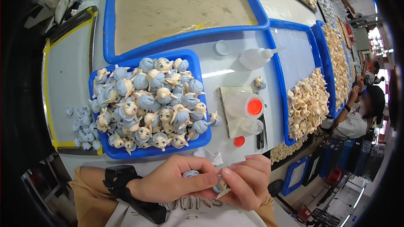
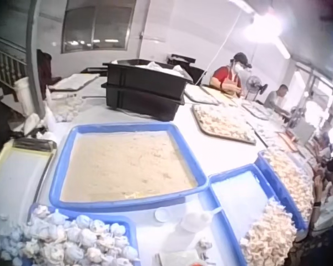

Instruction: The person assembles small figurines by applying glue from a squeeze bottle to the base of a head and attaching it to a body. The person handles the figurines one at a time, wiping them with a tissue after assembly, and places the finished units into a blue tray.

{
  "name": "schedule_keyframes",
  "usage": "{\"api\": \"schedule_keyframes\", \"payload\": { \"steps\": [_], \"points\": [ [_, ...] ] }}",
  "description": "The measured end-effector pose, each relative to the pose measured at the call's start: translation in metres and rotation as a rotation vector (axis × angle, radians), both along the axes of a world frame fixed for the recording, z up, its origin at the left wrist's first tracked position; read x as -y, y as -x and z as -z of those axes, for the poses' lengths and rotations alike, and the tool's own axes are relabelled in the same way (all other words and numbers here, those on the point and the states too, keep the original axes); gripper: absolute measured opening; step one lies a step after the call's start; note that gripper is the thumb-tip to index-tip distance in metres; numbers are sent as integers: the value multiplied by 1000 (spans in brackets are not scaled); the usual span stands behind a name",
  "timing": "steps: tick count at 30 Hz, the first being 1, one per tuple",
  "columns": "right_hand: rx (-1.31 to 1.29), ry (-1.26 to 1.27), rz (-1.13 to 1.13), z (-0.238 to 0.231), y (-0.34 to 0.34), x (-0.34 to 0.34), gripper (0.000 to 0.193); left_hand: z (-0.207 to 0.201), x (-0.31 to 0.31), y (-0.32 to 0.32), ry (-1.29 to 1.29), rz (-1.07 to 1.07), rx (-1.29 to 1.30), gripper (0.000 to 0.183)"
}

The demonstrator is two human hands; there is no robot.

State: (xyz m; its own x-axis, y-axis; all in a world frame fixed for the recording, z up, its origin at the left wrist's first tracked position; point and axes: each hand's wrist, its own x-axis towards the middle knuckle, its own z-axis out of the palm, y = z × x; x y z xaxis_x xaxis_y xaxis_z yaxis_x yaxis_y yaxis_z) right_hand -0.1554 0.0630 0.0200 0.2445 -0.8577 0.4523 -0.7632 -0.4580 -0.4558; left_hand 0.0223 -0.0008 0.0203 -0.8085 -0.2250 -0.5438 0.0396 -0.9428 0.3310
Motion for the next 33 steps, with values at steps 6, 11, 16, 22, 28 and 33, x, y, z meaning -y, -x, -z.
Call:
{"api": "schedule_keyframes", "payload": {
  "steps": [6,11,16,22,28,33],
  "points": [
    [39,-45,16,-4,-7,17,37,-2,21,-11,926,145,68,22],
    [116,-60,36,-9,-32,53,40,-52,30,-53,604,-815,-70,15],
    [-87,-35,182,10,-70,74,43,-54,37,-44,479,-556,-49,20],
    [180,-71,90,-21,24,47,36,-35,19,-31,506,-28,-16,62],
    [-517,-235,405,-4,163,87,21,2,15,-3,597,179,-122,40],
    [-525,-525,272,-1,167,94,18,-1,10,6,360,221,2,35]
  ]
}}
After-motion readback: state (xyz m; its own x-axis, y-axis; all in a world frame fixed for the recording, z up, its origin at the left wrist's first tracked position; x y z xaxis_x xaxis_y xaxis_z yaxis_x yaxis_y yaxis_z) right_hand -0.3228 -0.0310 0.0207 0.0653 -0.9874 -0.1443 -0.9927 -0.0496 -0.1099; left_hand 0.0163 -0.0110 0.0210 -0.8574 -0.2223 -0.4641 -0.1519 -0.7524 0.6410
